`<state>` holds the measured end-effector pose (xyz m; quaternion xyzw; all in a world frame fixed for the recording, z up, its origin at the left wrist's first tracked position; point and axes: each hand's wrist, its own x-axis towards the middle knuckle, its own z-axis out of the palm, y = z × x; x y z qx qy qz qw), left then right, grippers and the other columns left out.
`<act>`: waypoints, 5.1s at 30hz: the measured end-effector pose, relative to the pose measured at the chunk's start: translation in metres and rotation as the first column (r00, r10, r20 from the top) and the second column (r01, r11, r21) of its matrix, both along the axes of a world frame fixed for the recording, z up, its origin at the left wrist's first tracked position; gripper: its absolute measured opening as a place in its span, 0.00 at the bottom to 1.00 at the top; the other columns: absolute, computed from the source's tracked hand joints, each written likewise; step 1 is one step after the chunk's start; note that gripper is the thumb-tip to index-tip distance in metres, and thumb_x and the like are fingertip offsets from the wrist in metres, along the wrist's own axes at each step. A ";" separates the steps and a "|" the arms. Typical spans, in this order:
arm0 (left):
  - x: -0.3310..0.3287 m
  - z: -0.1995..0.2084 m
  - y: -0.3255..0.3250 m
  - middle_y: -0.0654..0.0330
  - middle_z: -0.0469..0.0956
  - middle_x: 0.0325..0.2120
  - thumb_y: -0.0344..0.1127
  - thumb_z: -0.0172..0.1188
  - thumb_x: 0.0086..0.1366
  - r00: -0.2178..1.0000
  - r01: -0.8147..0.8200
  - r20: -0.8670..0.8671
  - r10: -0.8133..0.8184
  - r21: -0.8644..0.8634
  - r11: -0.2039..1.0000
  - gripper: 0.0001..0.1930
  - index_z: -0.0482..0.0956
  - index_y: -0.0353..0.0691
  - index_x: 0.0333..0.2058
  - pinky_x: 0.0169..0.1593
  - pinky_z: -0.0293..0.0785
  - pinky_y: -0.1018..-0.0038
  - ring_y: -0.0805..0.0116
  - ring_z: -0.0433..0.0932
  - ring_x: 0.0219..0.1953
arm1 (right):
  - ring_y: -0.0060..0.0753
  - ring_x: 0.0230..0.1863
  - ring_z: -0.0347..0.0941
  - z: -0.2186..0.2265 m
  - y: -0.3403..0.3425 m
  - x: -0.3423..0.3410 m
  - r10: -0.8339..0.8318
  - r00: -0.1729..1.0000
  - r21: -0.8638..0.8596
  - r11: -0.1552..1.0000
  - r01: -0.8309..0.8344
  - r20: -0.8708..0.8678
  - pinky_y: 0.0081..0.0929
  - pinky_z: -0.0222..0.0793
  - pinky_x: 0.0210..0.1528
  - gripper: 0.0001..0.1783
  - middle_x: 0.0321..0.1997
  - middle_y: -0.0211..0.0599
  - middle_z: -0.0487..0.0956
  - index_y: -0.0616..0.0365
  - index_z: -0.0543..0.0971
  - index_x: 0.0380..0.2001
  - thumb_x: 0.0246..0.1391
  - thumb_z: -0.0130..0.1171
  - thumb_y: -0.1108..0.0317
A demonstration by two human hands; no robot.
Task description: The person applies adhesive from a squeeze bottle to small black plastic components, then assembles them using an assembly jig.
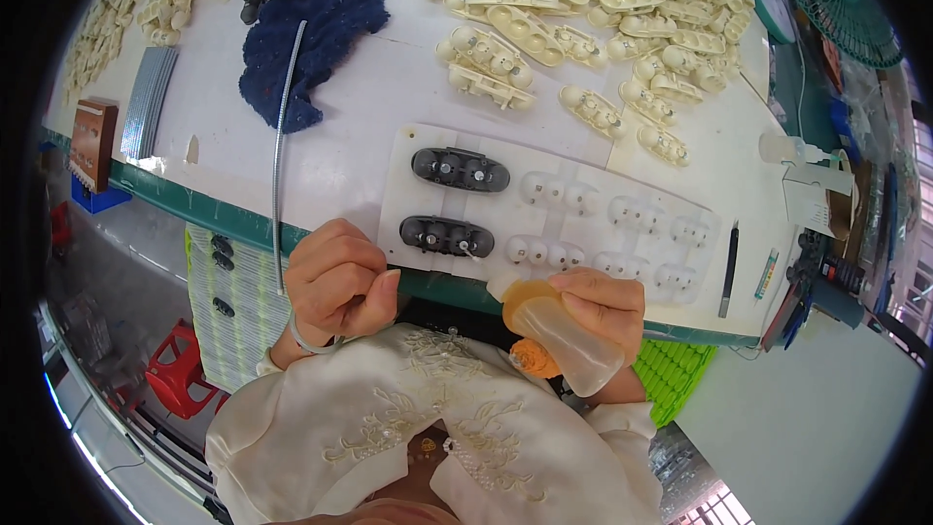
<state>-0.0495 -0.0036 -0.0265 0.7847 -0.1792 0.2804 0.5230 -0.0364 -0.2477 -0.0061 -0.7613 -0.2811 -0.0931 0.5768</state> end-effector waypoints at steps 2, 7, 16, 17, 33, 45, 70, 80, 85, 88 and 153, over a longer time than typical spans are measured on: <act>0.000 0.001 0.000 0.62 0.68 0.13 0.22 0.62 0.38 1.000 -0.003 0.003 0.003 0.003 1.000 0.12 0.65 0.39 0.10 0.16 0.56 0.78 0.69 0.63 0.13 | 0.38 0.33 0.74 0.002 0.002 0.001 0.002 1.000 -0.012 1.000 -0.002 0.003 0.33 0.74 0.37 0.14 0.35 0.44 0.68 0.63 0.71 0.32 0.41 0.64 0.78; 0.000 0.001 -0.002 0.62 0.68 0.13 0.22 0.62 0.38 1.000 -0.008 0.002 0.008 0.003 1.000 0.12 0.66 0.39 0.10 0.16 0.57 0.78 0.69 0.64 0.13 | 0.39 0.34 0.74 0.003 0.006 -0.001 -0.057 0.998 -0.047 0.997 0.059 0.030 0.33 0.74 0.38 0.12 0.35 0.43 0.68 0.64 0.72 0.31 0.41 0.63 0.79; 0.001 0.009 0.001 0.59 0.73 0.25 0.31 0.67 0.37 0.999 -0.026 -0.027 0.028 0.053 0.998 0.12 0.73 0.40 0.21 0.27 0.64 0.74 0.64 0.68 0.23 | 0.38 0.32 0.74 -0.003 -0.006 -0.002 -0.070 0.997 0.082 0.994 0.073 -0.042 0.31 0.74 0.36 0.10 0.34 0.43 0.69 0.64 0.71 0.28 0.42 0.63 0.79; 0.000 0.008 0.000 0.59 0.73 0.25 0.31 0.67 0.37 0.999 -0.024 -0.026 0.026 0.054 0.998 0.12 0.73 0.40 0.21 0.27 0.64 0.74 0.64 0.68 0.23 | 0.38 0.32 0.74 -0.003 -0.005 -0.001 -0.061 0.997 0.068 0.996 0.064 -0.046 0.31 0.74 0.36 0.10 0.33 0.42 0.69 0.64 0.71 0.27 0.41 0.63 0.78; 0.005 0.028 -0.007 0.57 0.68 0.38 0.39 0.69 0.37 0.979 -0.041 -0.162 0.121 0.424 0.905 0.24 0.77 0.41 0.37 0.39 0.61 0.72 0.61 0.63 0.39 | 0.33 0.31 0.70 0.013 -0.003 0.012 -0.037 0.955 -0.244 0.963 0.112 0.294 0.23 0.69 0.31 0.21 0.35 0.35 0.67 0.59 0.68 0.29 0.36 0.71 0.67; 0.039 0.072 -0.014 0.59 0.67 0.34 0.33 0.65 0.40 0.955 0.296 -0.248 -0.162 0.813 0.501 0.17 0.74 0.37 0.31 0.39 0.63 0.72 0.63 0.65 0.38 | 0.30 0.29 0.69 0.002 -0.079 0.010 -0.607 0.793 0.510 0.668 0.542 -0.048 0.21 0.69 0.29 0.24 0.42 0.39 0.69 0.58 0.67 0.40 0.51 0.52 0.49; -0.212 -0.018 0.222 0.53 0.78 0.29 0.36 0.63 0.48 0.287 -0.720 -0.387 0.876 0.517 0.464 0.15 0.78 0.33 0.34 0.31 0.73 0.74 0.68 0.78 0.26 | 0.50 0.51 0.69 -0.001 -0.204 0.000 -0.765 0.640 0.244 0.635 0.733 0.068 0.38 0.66 0.54 0.21 0.48 0.54 0.72 0.70 0.71 0.48 0.55 0.50 0.65; -0.354 -0.152 0.234 0.51 0.79 0.24 0.42 0.61 0.44 -0.337 -0.624 -0.415 0.845 0.770 0.129 0.19 0.80 0.34 0.32 0.35 0.74 0.66 0.57 0.78 0.27 | 0.52 0.44 0.70 -0.013 -0.269 0.018 -0.421 0.666 -0.418 0.542 0.729 0.616 0.40 0.68 0.46 0.21 0.44 0.56 0.73 0.64 0.71 0.47 0.60 0.44 0.57; -0.350 -0.178 0.241 0.45 0.78 0.28 0.43 0.60 0.44 -0.417 -0.711 -0.395 0.818 0.703 -0.023 0.21 0.78 0.33 0.34 0.36 0.73 0.62 0.50 0.77 0.32 | 0.51 0.46 0.70 -0.008 -0.276 0.017 -0.472 0.680 -0.449 0.517 0.729 0.561 0.38 0.68 0.48 0.19 0.44 0.55 0.74 0.66 0.72 0.46 0.58 0.46 0.61; -0.337 -0.193 0.240 0.46 0.78 0.27 0.44 0.60 0.44 -0.446 -0.674 -0.379 0.811 0.738 -0.026 0.24 0.77 0.31 0.37 0.39 0.73 0.64 0.51 0.77 0.33 | 0.50 0.47 0.70 -0.001 -0.283 0.007 -0.529 0.658 -0.462 0.468 0.753 0.536 0.37 0.67 0.50 0.19 0.44 0.54 0.74 0.66 0.72 0.46 0.57 0.48 0.64; -0.390 -0.200 0.302 0.49 0.78 0.26 0.59 0.59 0.50 -0.517 -0.433 -0.284 0.807 0.900 0.039 0.29 0.79 0.33 0.32 0.36 0.72 0.66 0.59 0.78 0.30 | 0.33 0.52 0.65 0.090 -0.165 0.011 -0.568 0.791 -0.464 0.651 0.601 0.226 0.27 0.60 0.54 0.20 0.53 0.43 0.68 0.64 0.66 0.52 0.56 0.50 0.73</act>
